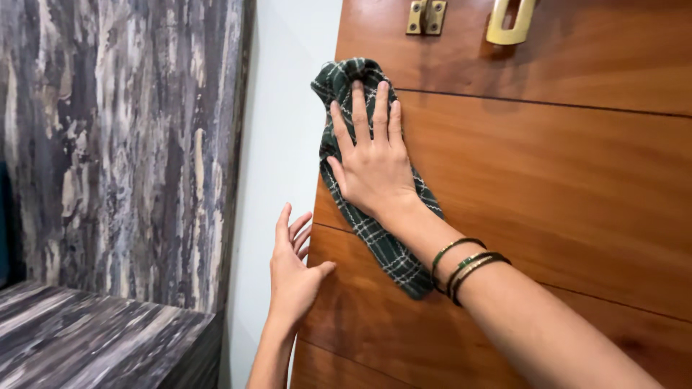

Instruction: The person wipes a wooden door with a cloth, moving from the top to the bottom and covering the handle area. The person uses a green checkered cloth to clean the surface in a continuous motion.

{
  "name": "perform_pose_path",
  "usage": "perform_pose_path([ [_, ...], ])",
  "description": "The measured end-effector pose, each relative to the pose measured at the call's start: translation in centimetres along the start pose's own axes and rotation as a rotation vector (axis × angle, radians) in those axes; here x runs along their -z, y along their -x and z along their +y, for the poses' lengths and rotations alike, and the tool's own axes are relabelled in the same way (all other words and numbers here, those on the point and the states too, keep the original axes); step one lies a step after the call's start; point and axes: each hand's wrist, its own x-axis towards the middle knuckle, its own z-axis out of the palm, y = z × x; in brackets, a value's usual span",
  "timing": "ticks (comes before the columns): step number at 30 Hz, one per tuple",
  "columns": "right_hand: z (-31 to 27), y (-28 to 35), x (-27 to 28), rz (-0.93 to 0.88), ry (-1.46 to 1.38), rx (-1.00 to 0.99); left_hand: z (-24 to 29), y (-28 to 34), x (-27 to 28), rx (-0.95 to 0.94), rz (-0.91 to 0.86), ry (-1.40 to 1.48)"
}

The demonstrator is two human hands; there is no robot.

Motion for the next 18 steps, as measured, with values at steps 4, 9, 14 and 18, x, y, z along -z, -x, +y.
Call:
perform_pose_path([
  [4, -2.9, 4.1, -0.6, -0.083, -0.097, 0.209, 0.3, 0.0, 1.3, 0.066, 0.123, -0.120],
  [9, -7.1, 10.5, 2.8, -0.294, -0.279, 0.629, 1.1, -0.3, 3.7, -0.059, 0.282, -0.308],
  [14, -4.2, 8.2, 2.1, -0.275, -0.188, 0.592, 2.3, -0.2, 4.8, -0.056, 0.276, -0.334],
  [18, -3.6, 7.9, 0.0, -0.024, -0.068, 0.085, 2.7, 0.0, 4.5, -0.044, 0.276, -0.368],
])
